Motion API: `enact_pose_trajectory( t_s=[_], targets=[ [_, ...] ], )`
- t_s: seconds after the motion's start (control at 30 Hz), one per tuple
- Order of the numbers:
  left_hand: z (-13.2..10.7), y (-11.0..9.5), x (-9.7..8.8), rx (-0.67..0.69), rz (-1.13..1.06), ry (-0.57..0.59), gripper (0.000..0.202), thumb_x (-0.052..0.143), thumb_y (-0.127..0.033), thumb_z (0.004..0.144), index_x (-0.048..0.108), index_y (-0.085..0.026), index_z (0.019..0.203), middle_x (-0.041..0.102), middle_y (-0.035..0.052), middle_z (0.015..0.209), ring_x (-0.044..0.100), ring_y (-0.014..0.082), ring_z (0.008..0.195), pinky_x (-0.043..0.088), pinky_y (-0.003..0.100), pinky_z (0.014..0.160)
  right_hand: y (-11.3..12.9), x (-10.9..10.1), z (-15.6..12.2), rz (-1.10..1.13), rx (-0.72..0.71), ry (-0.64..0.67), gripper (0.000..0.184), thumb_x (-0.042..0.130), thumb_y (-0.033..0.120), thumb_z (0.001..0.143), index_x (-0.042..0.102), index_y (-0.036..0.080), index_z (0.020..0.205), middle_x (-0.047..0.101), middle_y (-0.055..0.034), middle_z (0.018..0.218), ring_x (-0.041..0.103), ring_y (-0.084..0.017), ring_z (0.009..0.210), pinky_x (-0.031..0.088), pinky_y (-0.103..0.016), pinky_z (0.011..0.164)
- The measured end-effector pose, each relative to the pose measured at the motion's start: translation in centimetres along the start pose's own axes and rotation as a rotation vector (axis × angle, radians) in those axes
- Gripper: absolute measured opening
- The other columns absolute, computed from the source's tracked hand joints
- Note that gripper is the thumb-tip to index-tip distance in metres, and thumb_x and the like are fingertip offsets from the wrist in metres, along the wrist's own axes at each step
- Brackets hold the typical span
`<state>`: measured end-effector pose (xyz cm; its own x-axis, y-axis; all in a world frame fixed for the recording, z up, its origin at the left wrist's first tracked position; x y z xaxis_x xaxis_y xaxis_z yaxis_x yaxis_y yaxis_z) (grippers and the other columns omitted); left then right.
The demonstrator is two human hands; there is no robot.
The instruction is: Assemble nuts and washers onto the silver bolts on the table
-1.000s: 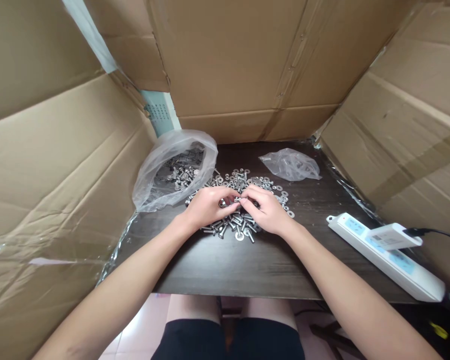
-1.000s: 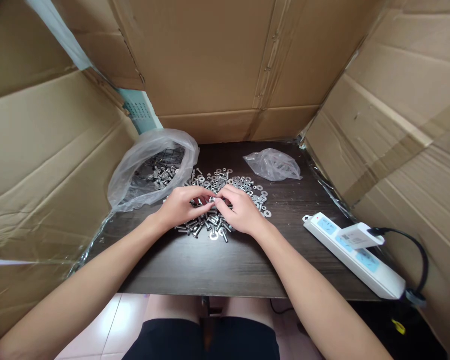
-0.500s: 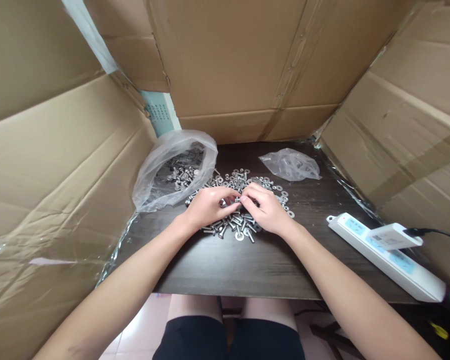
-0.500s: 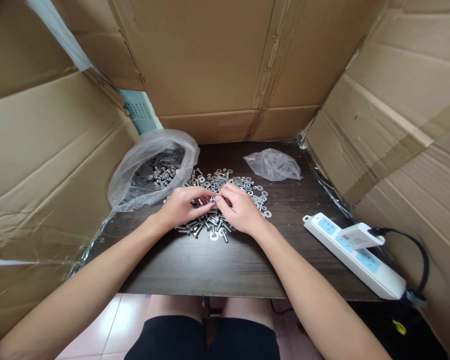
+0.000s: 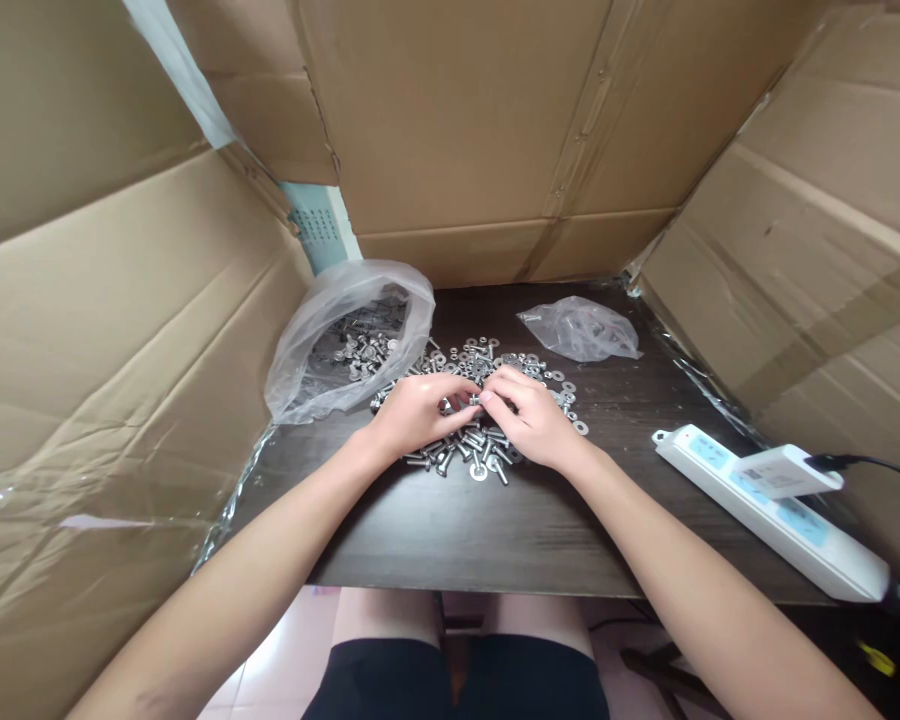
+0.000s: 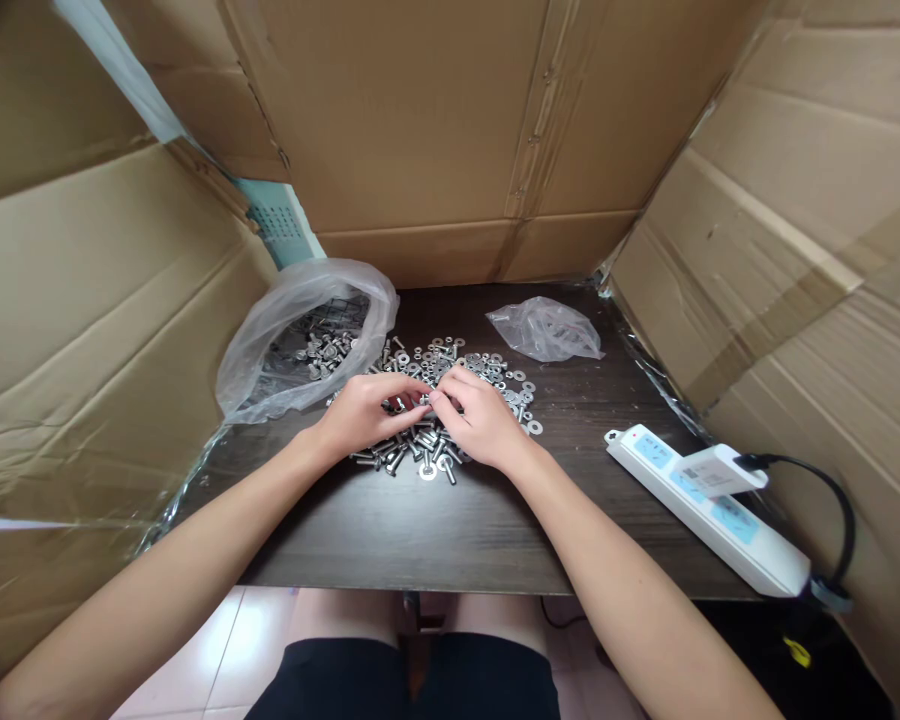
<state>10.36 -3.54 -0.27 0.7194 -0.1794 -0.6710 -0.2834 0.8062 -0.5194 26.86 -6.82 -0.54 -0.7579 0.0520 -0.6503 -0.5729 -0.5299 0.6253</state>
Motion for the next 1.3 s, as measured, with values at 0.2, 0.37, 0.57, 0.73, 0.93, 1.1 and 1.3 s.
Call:
enact_pose_trajectory(
  t_s=[0.2, 0.37, 0.57, 0.73, 0.93, 1.1, 1.3],
  targets=[
    [0.0, -0.03, -0.14, -0.005, -0.004, -0.009, 0.016, 0.065, -0.029, 0.094, 0.072, -0.016, 0.101, 0.073, 0.0025, 0.086, 0.069, 0.0119, 0.074, 0.054, 0.021, 0.067, 0.0, -0.12, -0.12, 0.006, 0.036, 0.001, 0.011, 0.053, 0.025, 0.097, 0.058, 0.019, 0.089, 0.058, -0.0045, 0.092, 0.055, -0.016, 0.078, 0.044, -0.033, 0.073],
    [-0.01, -0.08, -0.06, -0.002, 0.003, 0.005, 0.016, 0.065, -0.028, 0.093, 0.072, -0.016, 0.101, 0.073, 0.003, 0.086, 0.069, 0.0127, 0.075, 0.054, 0.022, 0.067, 0.23, -0.09, -0.03, 0.003, -0.003, -0.011, 0.019, 0.049, 0.024, 0.098, 0.056, 0.019, 0.081, 0.058, -0.0051, 0.089, 0.055, -0.017, 0.08, 0.045, -0.034, 0.076],
    [0.01, -0.06, -0.13, 0.008, 0.002, -0.011, 0.016, 0.065, -0.029, 0.094, 0.071, -0.016, 0.1, 0.073, 0.0021, 0.085, 0.068, 0.0116, 0.073, 0.053, 0.021, 0.066, 0.12, -0.12, -0.04, 0.006, 0.037, 0.007, 0.021, 0.049, 0.027, 0.099, 0.058, 0.018, 0.083, 0.057, -0.005, 0.089, 0.055, -0.016, 0.079, 0.044, -0.034, 0.075],
    [-0.01, 0.09, -0.07, -0.006, 0.01, 0.001, 0.016, 0.065, -0.029, 0.094, 0.072, -0.016, 0.101, 0.073, 0.0027, 0.086, 0.069, 0.0121, 0.074, 0.053, 0.021, 0.066, 0.15, -0.19, -0.11, 0.0, 0.026, -0.009, 0.009, 0.055, 0.023, 0.094, 0.057, 0.019, 0.087, 0.058, -0.0047, 0.092, 0.054, -0.016, 0.076, 0.044, -0.033, 0.072],
    [-0.03, 0.13, -0.01, -0.006, 0.008, -0.007, 0.015, 0.064, -0.028, 0.094, 0.071, -0.016, 0.101, 0.074, 0.0029, 0.087, 0.069, 0.0123, 0.075, 0.054, 0.021, 0.066, 0.2, -0.04, -0.04, 0.004, -0.002, -0.017, 0.015, 0.051, 0.023, 0.097, 0.056, 0.019, 0.084, 0.058, -0.0045, 0.087, 0.054, -0.017, 0.078, 0.044, -0.033, 0.073],
    [-0.04, 0.17, -0.02, -0.001, 0.003, -0.011, 0.014, 0.065, -0.025, 0.093, 0.071, -0.016, 0.102, 0.074, 0.0021, 0.088, 0.07, 0.0117, 0.075, 0.054, 0.02, 0.066, 0.11, 0.02, 0.04, -0.004, -0.008, -0.01, 0.023, 0.047, 0.025, 0.1, 0.055, 0.019, 0.079, 0.057, -0.0047, 0.087, 0.055, -0.017, 0.081, 0.043, -0.034, 0.076],
    [0.0, 0.06, -0.11, -0.007, -0.007, -0.009, 0.015, 0.065, -0.027, 0.093, 0.071, -0.016, 0.102, 0.074, 0.0018, 0.087, 0.069, 0.0116, 0.074, 0.054, 0.021, 0.066, 0.02, -0.07, -0.02, 0.002, 0.028, -0.006, 0.019, 0.047, 0.025, 0.1, 0.058, 0.019, 0.085, 0.058, -0.0053, 0.09, 0.056, -0.017, 0.082, 0.044, -0.034, 0.077]
  ],
)
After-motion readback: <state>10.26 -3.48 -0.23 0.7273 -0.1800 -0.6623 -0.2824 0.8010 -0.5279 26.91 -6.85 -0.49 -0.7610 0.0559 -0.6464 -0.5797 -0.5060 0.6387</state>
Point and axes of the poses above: each hand's wrist, its own z-axis towards the middle knuckle, its own x-axis out of the palm, y = z × x, the point moved 4 cm from there along z, towards the middle knuckle
